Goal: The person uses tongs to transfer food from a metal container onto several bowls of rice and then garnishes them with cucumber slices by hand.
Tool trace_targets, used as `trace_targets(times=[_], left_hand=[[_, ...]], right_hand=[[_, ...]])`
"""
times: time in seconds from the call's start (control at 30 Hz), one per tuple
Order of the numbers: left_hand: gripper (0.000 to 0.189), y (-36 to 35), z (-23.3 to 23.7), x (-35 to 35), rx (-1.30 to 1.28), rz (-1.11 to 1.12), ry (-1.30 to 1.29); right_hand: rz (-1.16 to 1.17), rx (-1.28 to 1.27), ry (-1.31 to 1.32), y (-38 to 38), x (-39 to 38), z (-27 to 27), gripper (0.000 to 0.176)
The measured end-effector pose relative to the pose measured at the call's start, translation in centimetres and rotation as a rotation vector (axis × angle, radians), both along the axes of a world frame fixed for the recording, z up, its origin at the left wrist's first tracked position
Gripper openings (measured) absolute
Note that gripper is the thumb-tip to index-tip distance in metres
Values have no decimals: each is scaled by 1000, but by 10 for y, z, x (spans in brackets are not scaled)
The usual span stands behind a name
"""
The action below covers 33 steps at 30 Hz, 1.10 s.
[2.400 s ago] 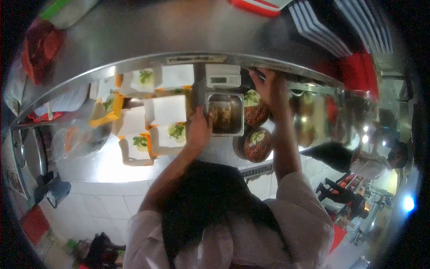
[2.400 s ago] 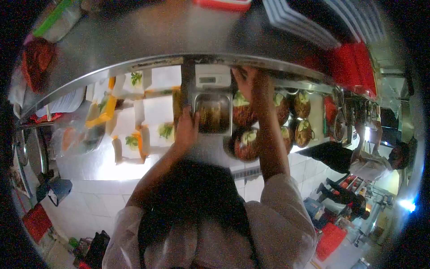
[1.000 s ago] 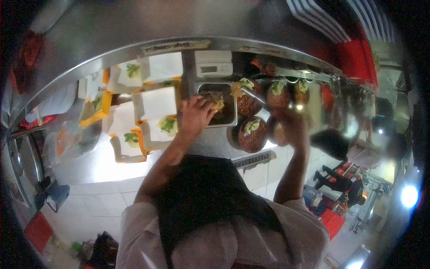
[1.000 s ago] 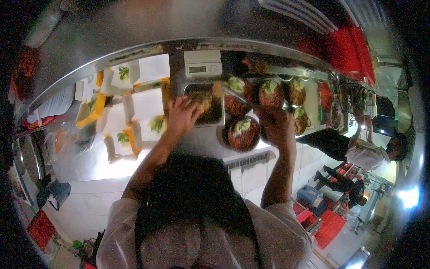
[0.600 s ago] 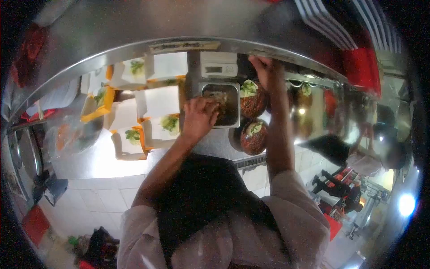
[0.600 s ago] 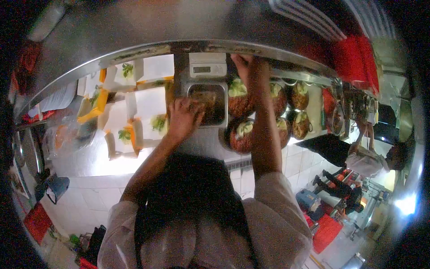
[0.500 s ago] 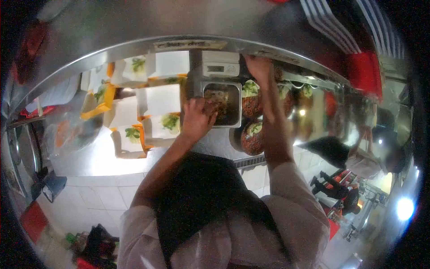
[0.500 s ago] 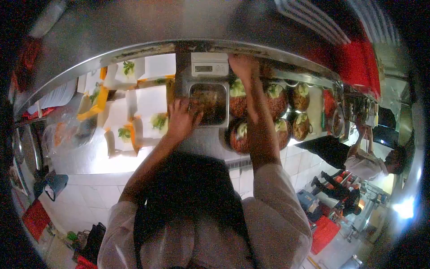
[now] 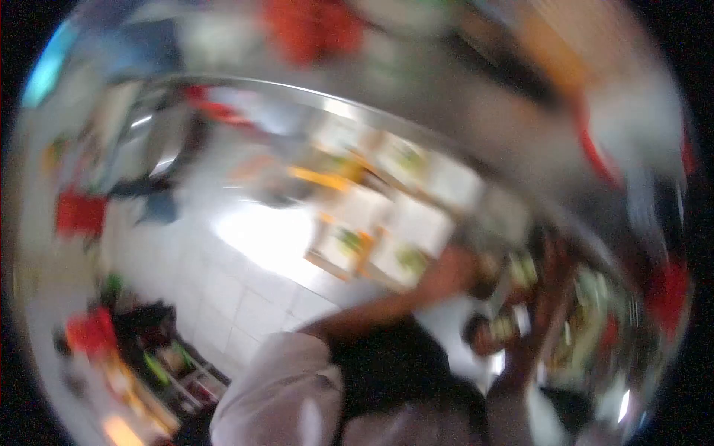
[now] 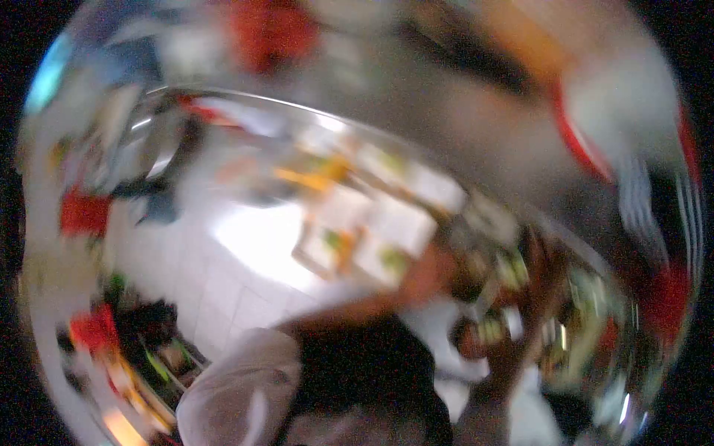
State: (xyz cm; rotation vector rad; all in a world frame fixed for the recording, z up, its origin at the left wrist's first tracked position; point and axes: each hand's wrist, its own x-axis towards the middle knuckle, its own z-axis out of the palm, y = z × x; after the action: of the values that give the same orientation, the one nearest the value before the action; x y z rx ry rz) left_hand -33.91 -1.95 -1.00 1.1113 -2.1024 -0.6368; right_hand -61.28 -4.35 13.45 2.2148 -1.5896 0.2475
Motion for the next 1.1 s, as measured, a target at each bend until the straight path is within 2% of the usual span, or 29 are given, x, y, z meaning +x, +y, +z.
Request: trace_targets(times=[0.03, 0.07, 0.1, 0.13, 0.2, 0.23, 0.3, 0.37, 0.43, 0.5, 0.53, 0.57, 0.6, 0.63, 0.7, 0.73, 0.8, 0.9, 1.0, 1.1], left_hand=[[19, 4, -4, -2, -90, 4, 45], [21, -2, 36, 8, 33, 11, -344], [22, 3, 59, 40, -87, -82, 46], [31, 9, 35, 24, 1, 104, 184], [38, 5, 18, 14, -212, 94, 73], [38, 0, 24, 21, -242, 117, 70], [45, 3, 46, 31, 82, -150, -110], [47, 8, 4, 12, -37, -57, -21], [49, 11, -6, 14, -142, 33, 65], [58, 14, 41, 35, 249, -114, -1], [58, 15, 24, 30, 246, -112, -1], [66, 15, -5, 21, 132, -75, -71], [74, 16, -9, 22, 20, -38, -141], [74, 15, -13, 23, 21, -38, -141], [77, 14, 25, 38, 289, -205, -172], [77, 17, 22, 36, 291, -209, -171], [71, 23, 23, 35, 302, -100, 88], [74, 17, 56, 48, 418, -196, 42], [74, 19, 19, 34, 365, -149, 167], [75, 21, 14, 31, 303, -154, 130]], right_hand=[[-69, 99, -179, 2, 18, -11, 31], [-190, 207, -344, -2, 41, -21, 31], [-311, 301, -407, -1, 53, -33, 31], [-404, 376, -410, -5, 70, -44, 31], [-560, 464, -374, -9, 87, -67, 31], [-623, 492, -353, -13, 96, -71, 31], [-728, 528, -336, -19, 103, -78, 31], [-811, 547, -315, -24, 106, -83, 31], [-886, 567, -289, -26, 104, -92, 31], [-951, 571, -270, -29, 104, -95, 31], [-979, 572, -256, -30, 101, -98, 31], [-1009, 575, -247, -30, 101, -99, 31], [-1034, 578, -235, -31, 101, -101, 31], [-1065, 585, -218, -30, 99, -102, 31], [-1132, 588, -185, -29, 96, -102, 30], [-1170, 602, -138, -28, 95, -102, 30], [-1225, 659, -50, -29, 93, -104, 30], [-1279, 729, -23, -30, 91, -107, 30], [-1317, 785, -15, -30, 87, -112, 30], [-1361, 828, 0, -30, 83, -116, 30]])
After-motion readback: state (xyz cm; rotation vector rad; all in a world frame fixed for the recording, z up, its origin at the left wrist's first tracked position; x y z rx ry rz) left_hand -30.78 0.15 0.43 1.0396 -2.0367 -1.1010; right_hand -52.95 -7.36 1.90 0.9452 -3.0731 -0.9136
